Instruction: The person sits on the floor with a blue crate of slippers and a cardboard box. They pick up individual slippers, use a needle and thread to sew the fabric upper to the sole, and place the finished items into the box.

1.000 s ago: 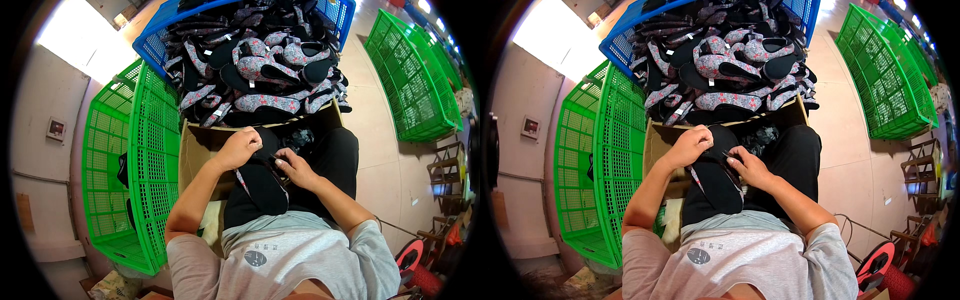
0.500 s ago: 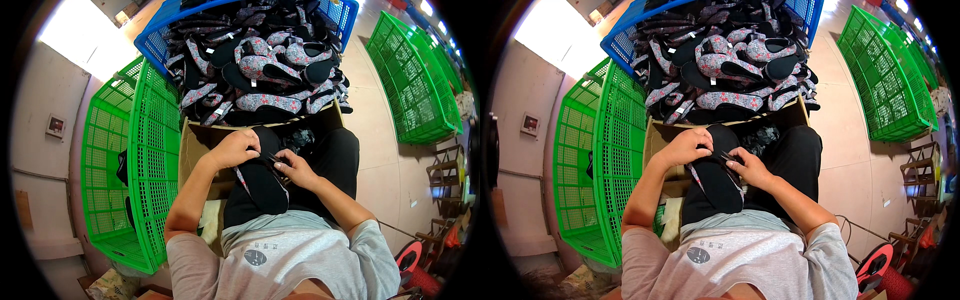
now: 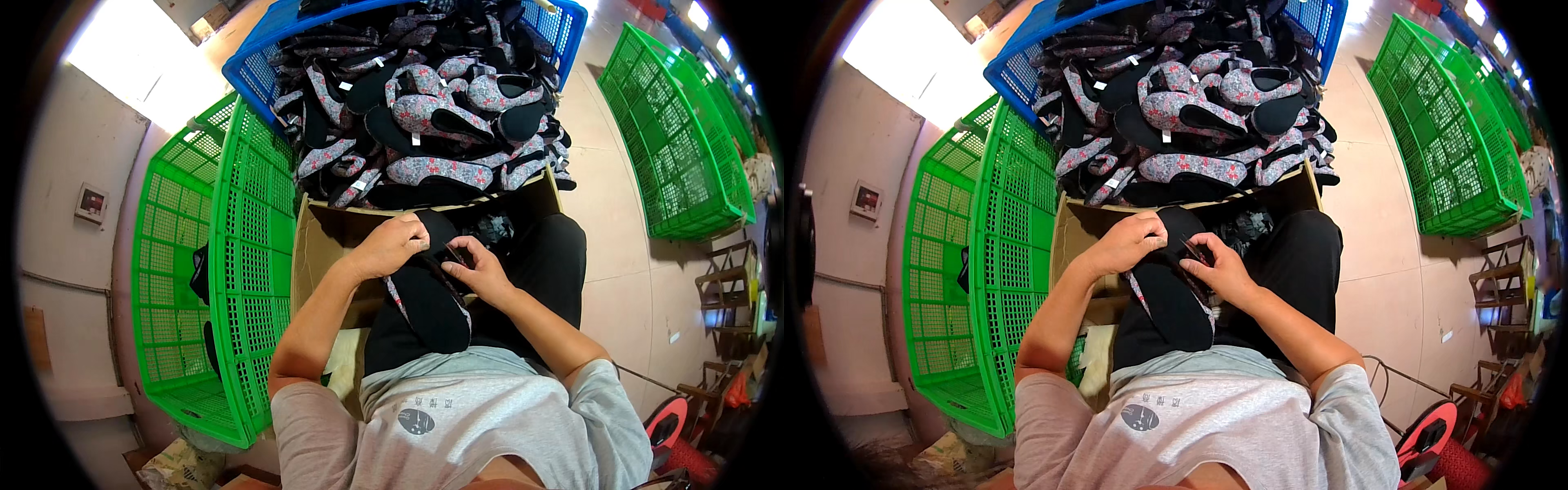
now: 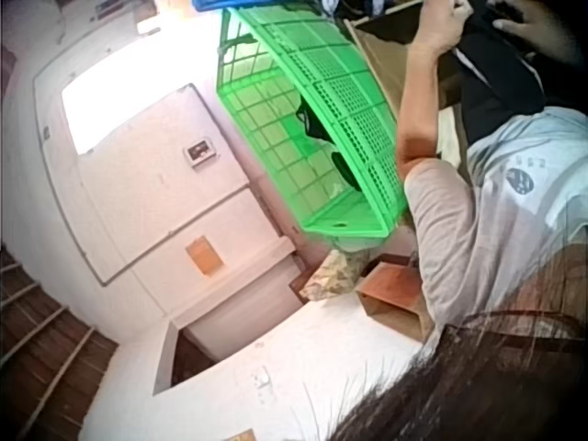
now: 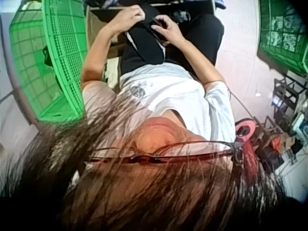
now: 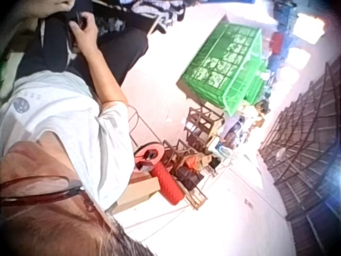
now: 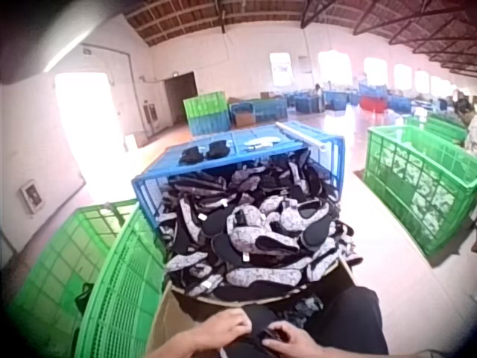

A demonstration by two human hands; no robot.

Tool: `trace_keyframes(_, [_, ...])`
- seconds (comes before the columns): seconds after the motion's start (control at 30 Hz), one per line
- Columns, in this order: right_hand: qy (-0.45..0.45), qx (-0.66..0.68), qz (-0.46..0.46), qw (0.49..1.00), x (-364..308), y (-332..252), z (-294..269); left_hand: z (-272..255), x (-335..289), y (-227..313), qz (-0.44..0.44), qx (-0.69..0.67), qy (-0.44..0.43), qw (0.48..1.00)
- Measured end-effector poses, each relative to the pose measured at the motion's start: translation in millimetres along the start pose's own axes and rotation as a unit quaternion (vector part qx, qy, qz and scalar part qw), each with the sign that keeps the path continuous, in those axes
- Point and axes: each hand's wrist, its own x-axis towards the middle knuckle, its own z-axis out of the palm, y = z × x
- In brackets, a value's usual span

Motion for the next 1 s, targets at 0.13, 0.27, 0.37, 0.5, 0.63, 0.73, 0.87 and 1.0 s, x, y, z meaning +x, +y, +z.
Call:
trace_keyframes(0.13, [0.028, 0.079, -0.008, 0.996, 8.6, -5.2, 12.0, 2.7, 0.2, 2.2, -0.02, -0.041, 0.006, 0.999])
trace_keyframes(0.27, [0.03, 0.107, -0.01, 0.994, 13.8, -12.7, 20.1, 5.9, 0.8, -1.2, -0.01, -0.038, 0.046, 0.998])
trace_keyframes(0.37, [0.039, 0.074, -0.033, 0.996, 19.2, -5.2, 25.2, 9.0, 2.2, -3.5, -0.017, -0.064, 0.086, 0.994])
trace_keyframes(0.5, [0.049, -0.005, 0.002, 0.999, 28.3, -6.0, 28.4, 9.1, 2.3, -0.6, -0.027, -0.085, 0.102, 0.991])
trace_keyframes(0.63, [0.058, 0.015, 0.03, 0.998, 34.7, 3.7, 28.5, 11.2, 2.3, 1.4, -0.043, -0.116, 0.123, 0.985])
trace_keyframes(0.73, [0.078, 0.205, 0.11, 0.969, 28.7, -16.6, 25.8, 13.3, 1.4, 2.0, -0.07, -0.141, 0.136, 0.978])
trace_keyframes(0.87, [0.077, 0.263, 0.148, 0.95, 23.9, -17.9, 19.8, 14.3, 2.8, 4.1, -0.071, -0.134, 0.143, 0.978])
trace_keyframes(1.0, [0.071, 0.278, 0.148, 0.946, 19.7, -18.3, 19.6, 10.5, 0.1, 4.3, -0.031, -0.075, 0.089, 0.993])
